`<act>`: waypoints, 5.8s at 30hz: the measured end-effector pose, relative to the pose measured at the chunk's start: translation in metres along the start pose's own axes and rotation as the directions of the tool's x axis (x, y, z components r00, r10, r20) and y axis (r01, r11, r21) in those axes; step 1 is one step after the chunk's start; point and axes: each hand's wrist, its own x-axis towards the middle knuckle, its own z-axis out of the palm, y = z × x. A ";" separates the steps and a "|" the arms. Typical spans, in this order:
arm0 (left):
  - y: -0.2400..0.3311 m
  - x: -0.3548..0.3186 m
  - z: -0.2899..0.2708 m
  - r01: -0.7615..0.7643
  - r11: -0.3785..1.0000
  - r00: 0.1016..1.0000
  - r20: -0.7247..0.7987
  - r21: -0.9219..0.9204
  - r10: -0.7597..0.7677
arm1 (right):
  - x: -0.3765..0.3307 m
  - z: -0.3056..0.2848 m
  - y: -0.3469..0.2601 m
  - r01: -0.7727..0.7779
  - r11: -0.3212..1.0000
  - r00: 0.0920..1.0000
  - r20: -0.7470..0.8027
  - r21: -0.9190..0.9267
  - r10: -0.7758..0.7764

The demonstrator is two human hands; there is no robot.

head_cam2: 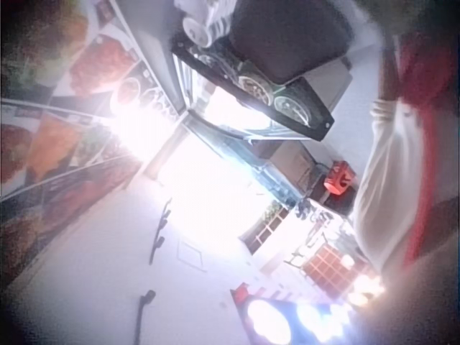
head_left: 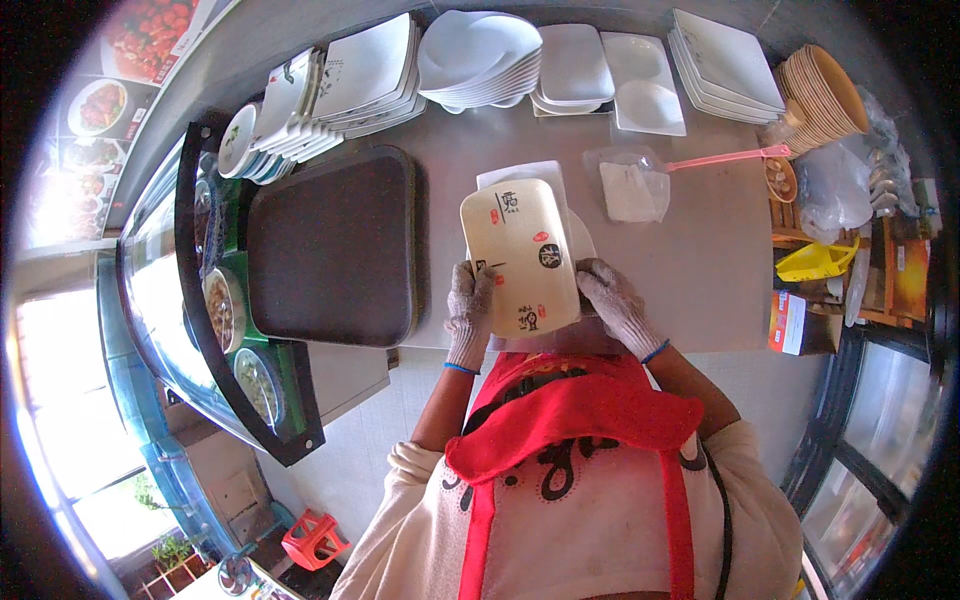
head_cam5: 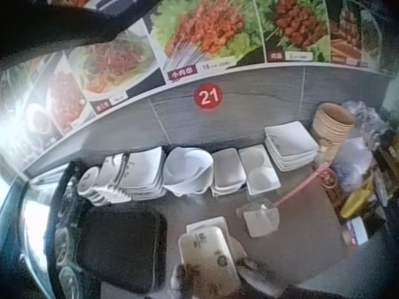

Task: The person picks up various plates and bowls from a dish rack, carries them to a stainless steel counter, and stacks them neatly. The person handles white round plates, rectangular plates, and bowls, arranging them into piles.

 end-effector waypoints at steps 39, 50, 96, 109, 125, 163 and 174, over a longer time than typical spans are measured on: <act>0.107 -0.025 0.023 0.000 0.843 0.997 0.062 -0.539 0.040 | -0.010 -0.053 -0.021 0.235 0.647 0.972 -0.174 0.725 -0.159; 0.075 -0.031 -0.025 -0.016 0.818 0.998 -0.052 -0.575 -0.017 | 0.096 -0.159 -0.018 0.293 0.680 0.954 -0.256 0.672 -0.158; 0.087 -0.024 0.013 0.400 0.631 0.913 0.350 -0.664 -0.210 | 0.041 -0.076 -0.052 0.336 0.941 0.932 0.136 0.028 -0.337; 0.085 -0.041 -0.015 0.335 0.611 0.942 0.241 -0.717 -0.233 | 0.246 -0.182 0.021 -0.249 0.851 0.758 -0.640 -0.462 -0.125; 0.069 -0.045 -0.022 0.245 0.698 0.969 0.143 -0.673 -0.202 | 0.284 -0.188 0.052 -0.153 0.957 0.750 -0.660 -0.246 -0.050; 0.071 -0.048 -0.019 0.262 0.656 0.961 0.130 -0.708 -0.243 | 0.287 -0.193 0.068 -0.010 0.998 0.859 -0.511 -0.057 -0.021; 0.070 -0.047 -0.020 0.243 0.671 0.969 0.135 -0.700 -0.209 | 0.288 -0.189 0.063 -0.016 0.959 0.844 -0.517 -0.284 -0.139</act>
